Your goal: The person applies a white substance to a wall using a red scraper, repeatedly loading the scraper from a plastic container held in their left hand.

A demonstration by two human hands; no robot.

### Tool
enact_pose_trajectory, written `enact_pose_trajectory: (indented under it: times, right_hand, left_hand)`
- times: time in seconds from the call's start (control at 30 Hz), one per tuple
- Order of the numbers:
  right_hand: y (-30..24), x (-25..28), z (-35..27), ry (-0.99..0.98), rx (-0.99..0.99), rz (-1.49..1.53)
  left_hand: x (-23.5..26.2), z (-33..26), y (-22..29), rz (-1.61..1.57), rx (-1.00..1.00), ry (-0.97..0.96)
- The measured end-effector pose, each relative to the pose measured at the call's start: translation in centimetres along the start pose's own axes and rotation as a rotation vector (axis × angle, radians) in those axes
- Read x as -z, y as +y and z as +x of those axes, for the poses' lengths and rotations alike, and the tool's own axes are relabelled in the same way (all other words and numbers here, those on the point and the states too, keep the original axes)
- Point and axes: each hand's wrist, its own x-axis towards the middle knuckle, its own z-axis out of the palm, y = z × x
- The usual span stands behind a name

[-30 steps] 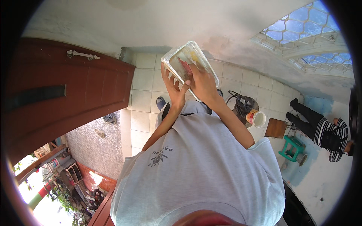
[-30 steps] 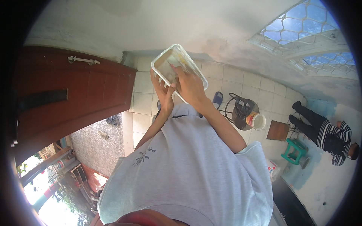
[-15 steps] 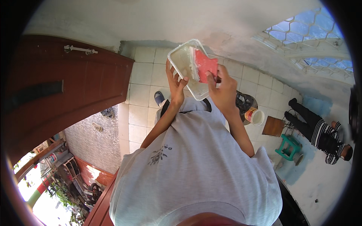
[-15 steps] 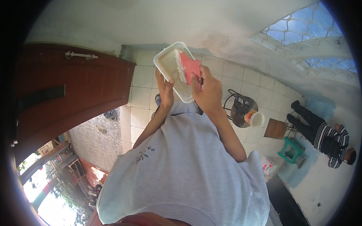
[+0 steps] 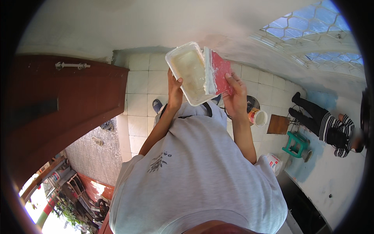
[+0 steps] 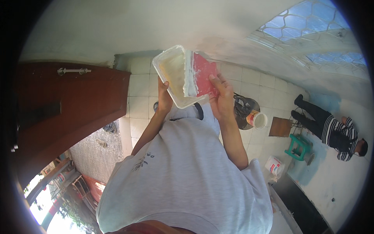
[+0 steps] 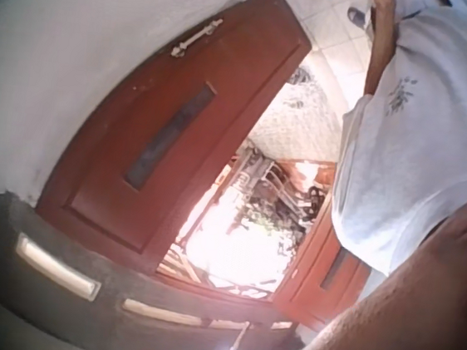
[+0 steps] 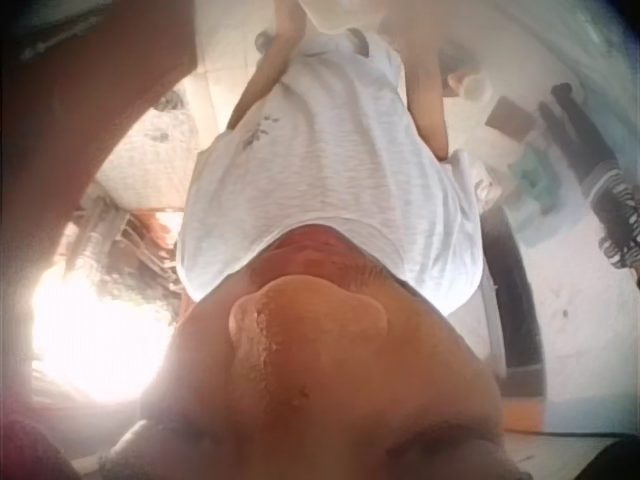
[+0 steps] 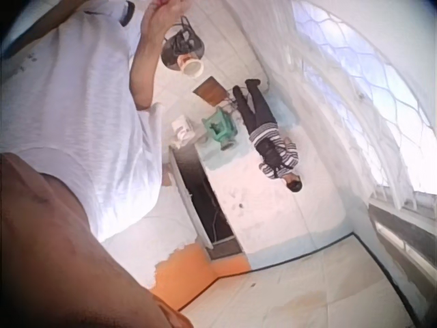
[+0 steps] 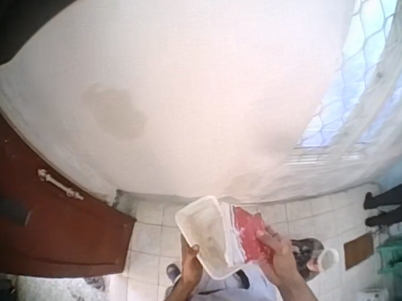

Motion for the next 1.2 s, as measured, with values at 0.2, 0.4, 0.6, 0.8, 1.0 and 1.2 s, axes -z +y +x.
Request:
enact_pose_trajectory:
  times: [0.2, 0.4, 0.6, 0.8, 1.0, 1.2]
  right_hand:
    - [0.3, -0.8, 0.3, -0.09, -0.18, 0.262]
    - [0.2, -4.6, 0.2, -0.006, -0.24, 0.502]
    - [2.2, -7.5, -0.2, 0.065, -0.193, 0.503]
    - [5.4, -7.2, -0.9, 0.218, 0.084, 0.112]
    - [4.5, -4.8, -1.0, 0.272, 0.578, -1.218]
    - [-0.9, 0.5, -0.3, 0.019, 0.571, -1.488]
  left_hand:
    - [0.1, 1.0, 0.9, 0.031, 0.102, -0.022]
    - [1.5, 1.7, 2.0, 0.034, 0.151, -0.069]
    - [5.4, 1.2, 3.9, 0.038, 0.21, -0.106]
    - [6.1, 1.5, 5.1, 0.119, 0.291, -0.158]
    - [3.8, 2.3, 2.1, 0.211, 0.29, -0.175]
    - [-4.2, 1.7, -2.0, 0.212, 0.276, -0.047]
